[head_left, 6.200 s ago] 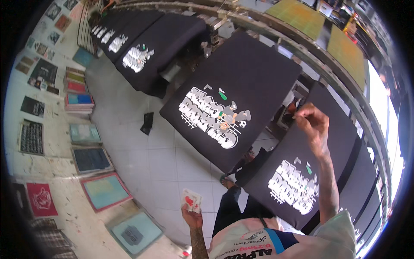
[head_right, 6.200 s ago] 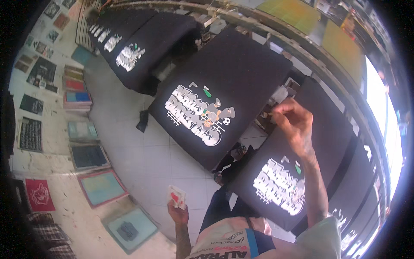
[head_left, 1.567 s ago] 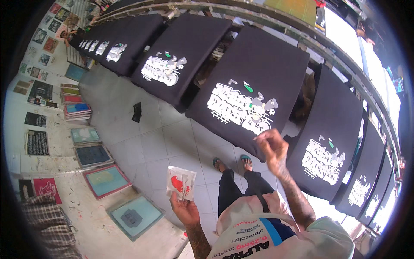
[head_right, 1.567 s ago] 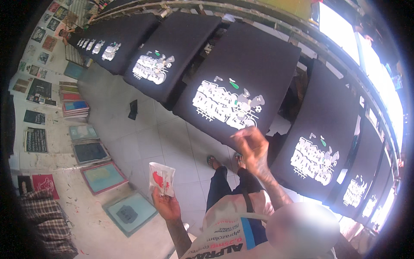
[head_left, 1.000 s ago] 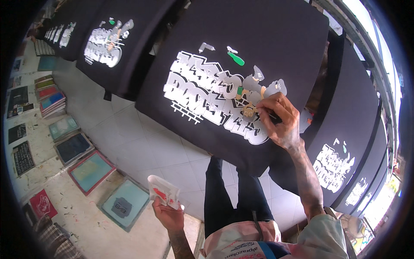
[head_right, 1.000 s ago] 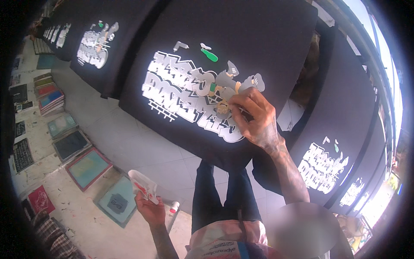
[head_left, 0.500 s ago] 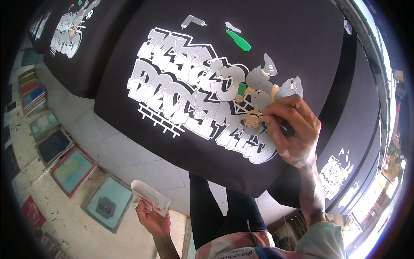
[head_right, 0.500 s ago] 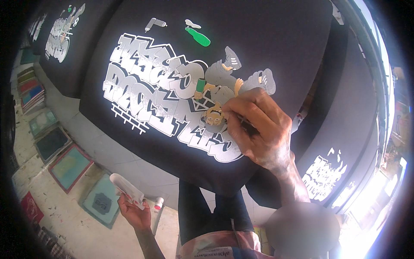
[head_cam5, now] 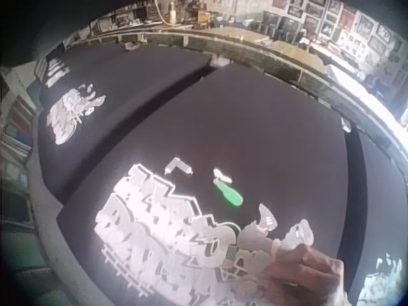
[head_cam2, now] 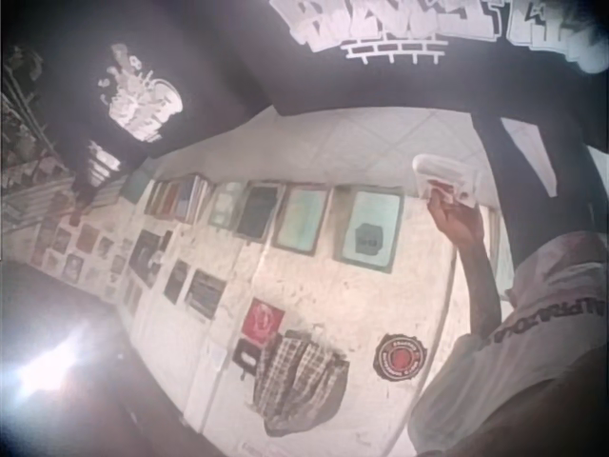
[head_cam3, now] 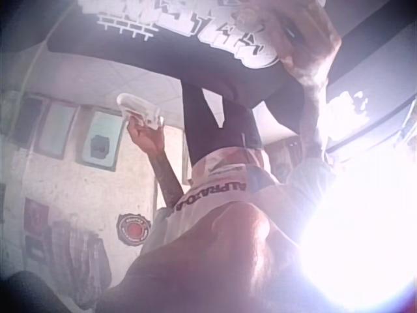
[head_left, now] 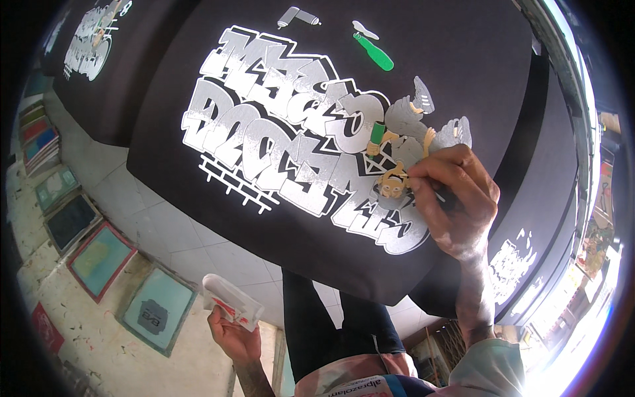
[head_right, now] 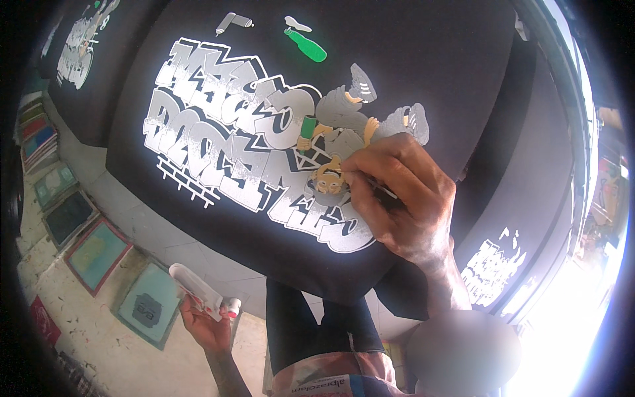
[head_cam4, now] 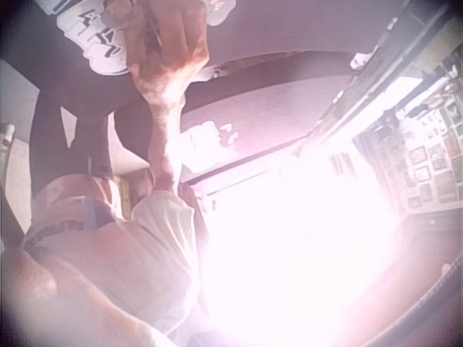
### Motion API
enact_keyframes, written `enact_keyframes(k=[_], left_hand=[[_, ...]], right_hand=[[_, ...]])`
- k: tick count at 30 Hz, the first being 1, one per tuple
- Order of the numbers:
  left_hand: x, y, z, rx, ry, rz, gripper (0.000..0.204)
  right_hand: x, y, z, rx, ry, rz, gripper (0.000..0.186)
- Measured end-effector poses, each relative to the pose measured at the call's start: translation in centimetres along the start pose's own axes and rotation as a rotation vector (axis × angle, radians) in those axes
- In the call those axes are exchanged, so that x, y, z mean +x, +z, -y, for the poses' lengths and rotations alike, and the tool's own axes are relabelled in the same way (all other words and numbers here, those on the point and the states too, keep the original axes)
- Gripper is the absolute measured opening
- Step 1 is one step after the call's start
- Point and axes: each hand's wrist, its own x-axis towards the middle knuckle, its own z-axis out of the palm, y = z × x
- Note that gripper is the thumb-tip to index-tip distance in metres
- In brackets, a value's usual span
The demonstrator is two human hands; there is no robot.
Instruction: The person hand-paints details on a series of black T-shirts laid out on tables. They use a small brush and a palette with red paint to add color to a cartoon character and other elements on each shirt, moving from one shirt to the next.
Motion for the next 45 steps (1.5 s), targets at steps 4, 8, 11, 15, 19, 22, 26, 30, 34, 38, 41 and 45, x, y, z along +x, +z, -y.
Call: enact_keyframes(k=[4, 8, 11, 15, 19, 22, 26, 30, 34, 38, 41, 45], left_hand=[[0.2, -0.4, 0.2, -0.011, -0.028, -0.007, 0.038], [0.3, -0.3, 0.4, 0.007, -0.019, 0.014, 0.038], [0.4, -0.4, 0.4, -0.009, -0.026, 0.021, 0.039], [0.4, -0.4, 0.6, 0.006, -0.025, 0.002, 0.039], [0.4, -0.8, 0.6, 0.024, -0.022, 0.004, 0.039], [0.4, -0.6, 0.8, 0.013, -0.02, -0.019, 0.039], [0.5, -0.5, 0.8, 0.008, -0.032, -0.003, 0.038], [0.7, -0.9, 0.8, 0.006, -0.045, -0.001, 0.038], [0.9, -0.6, 1.1, -0.013, -0.04, 0.011, 0.037], [0.6, 0.1, 1.0, 0.009, -0.034, -0.019, 0.037], [0.8, 0.0, 1.1, -0.003, -0.039, 0.02, 0.037], [0.8, 0.2, 1.1, -0.022, -0.035, 0.05, 0.037]], right_hand=[[-0.1, 0.0, -0.1, -0.013, -0.007, 0.001, 0.02], [-0.1, 0.1, -0.2, -0.013, -0.028, -0.007, 0.02], [-0.1, 0.1, -0.2, -0.005, -0.009, -0.006, 0.02], [-0.1, 0.1, -0.3, 0.001, -0.026, -0.009, 0.019], [-0.2, 0.2, 0.1, 0.021, 0.045, -0.006, 0.015], [-0.2, 0.2, 0.2, 0.025, 0.065, -0.01, 0.015], [-0.1, 0.1, 0.1, 0.044, 0.05, -0.007, 0.016], [-0.1, 0.2, -0.4, 0.023, -0.017, -0.015, 0.019], [-0.1, 0.2, -0.3, 0.012, -0.015, -0.008, 0.019], [0.0, 0.0, 0.0, 0.027, 0.018, -0.006, 0.016], [-0.1, 0.1, 0.0, 0.039, 0.031, -0.007, 0.017], [0.0, 0.2, -0.2, 0.031, -0.004, -0.011, 0.02]])
